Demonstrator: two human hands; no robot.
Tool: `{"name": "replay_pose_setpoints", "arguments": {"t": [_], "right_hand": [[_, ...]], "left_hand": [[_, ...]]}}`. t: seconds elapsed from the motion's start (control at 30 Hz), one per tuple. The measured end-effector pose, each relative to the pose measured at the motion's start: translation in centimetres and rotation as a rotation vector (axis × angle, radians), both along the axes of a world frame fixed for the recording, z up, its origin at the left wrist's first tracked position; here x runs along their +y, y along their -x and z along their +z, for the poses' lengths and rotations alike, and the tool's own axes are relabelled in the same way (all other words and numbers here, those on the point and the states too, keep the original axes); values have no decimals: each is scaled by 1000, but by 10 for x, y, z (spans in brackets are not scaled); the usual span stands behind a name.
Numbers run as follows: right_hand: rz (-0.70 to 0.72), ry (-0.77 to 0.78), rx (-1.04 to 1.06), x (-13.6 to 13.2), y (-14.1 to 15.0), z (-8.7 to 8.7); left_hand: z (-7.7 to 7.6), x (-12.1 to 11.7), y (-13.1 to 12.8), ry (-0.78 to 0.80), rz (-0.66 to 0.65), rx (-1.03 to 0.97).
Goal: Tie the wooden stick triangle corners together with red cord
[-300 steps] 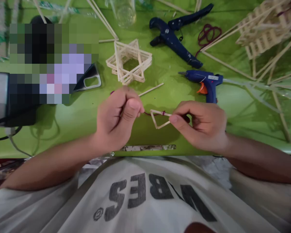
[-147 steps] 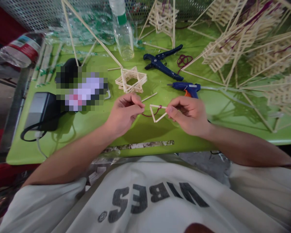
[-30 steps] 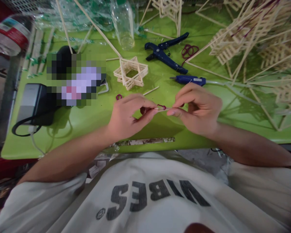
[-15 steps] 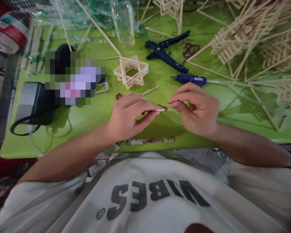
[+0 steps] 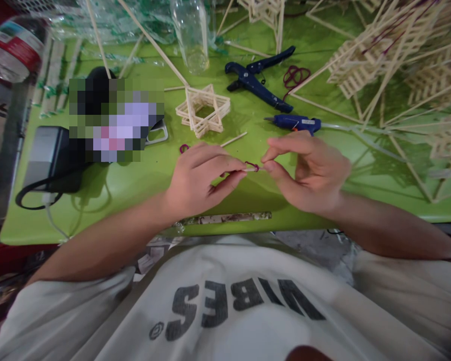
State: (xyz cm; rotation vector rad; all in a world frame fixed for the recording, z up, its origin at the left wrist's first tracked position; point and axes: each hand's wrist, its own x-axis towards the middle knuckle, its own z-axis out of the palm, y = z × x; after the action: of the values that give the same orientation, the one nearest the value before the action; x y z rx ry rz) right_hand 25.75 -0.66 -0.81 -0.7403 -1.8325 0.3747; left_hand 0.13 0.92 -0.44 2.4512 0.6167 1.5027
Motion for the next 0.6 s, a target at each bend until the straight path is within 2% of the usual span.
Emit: {"name": "replay_pose_setpoints", "arguments": {"t": [0.1,0.23,0.6], "right_hand": [[-74,-24,-23,-3,1,1],[-129,19,-70,-8,3,5],[-122,55,-40,-14,5,6]], "left_hand": [[0,1,0,-12,-4,-6],[0,0,0,-3,14,11],[-1,-2,2,-24,38,50]]}}
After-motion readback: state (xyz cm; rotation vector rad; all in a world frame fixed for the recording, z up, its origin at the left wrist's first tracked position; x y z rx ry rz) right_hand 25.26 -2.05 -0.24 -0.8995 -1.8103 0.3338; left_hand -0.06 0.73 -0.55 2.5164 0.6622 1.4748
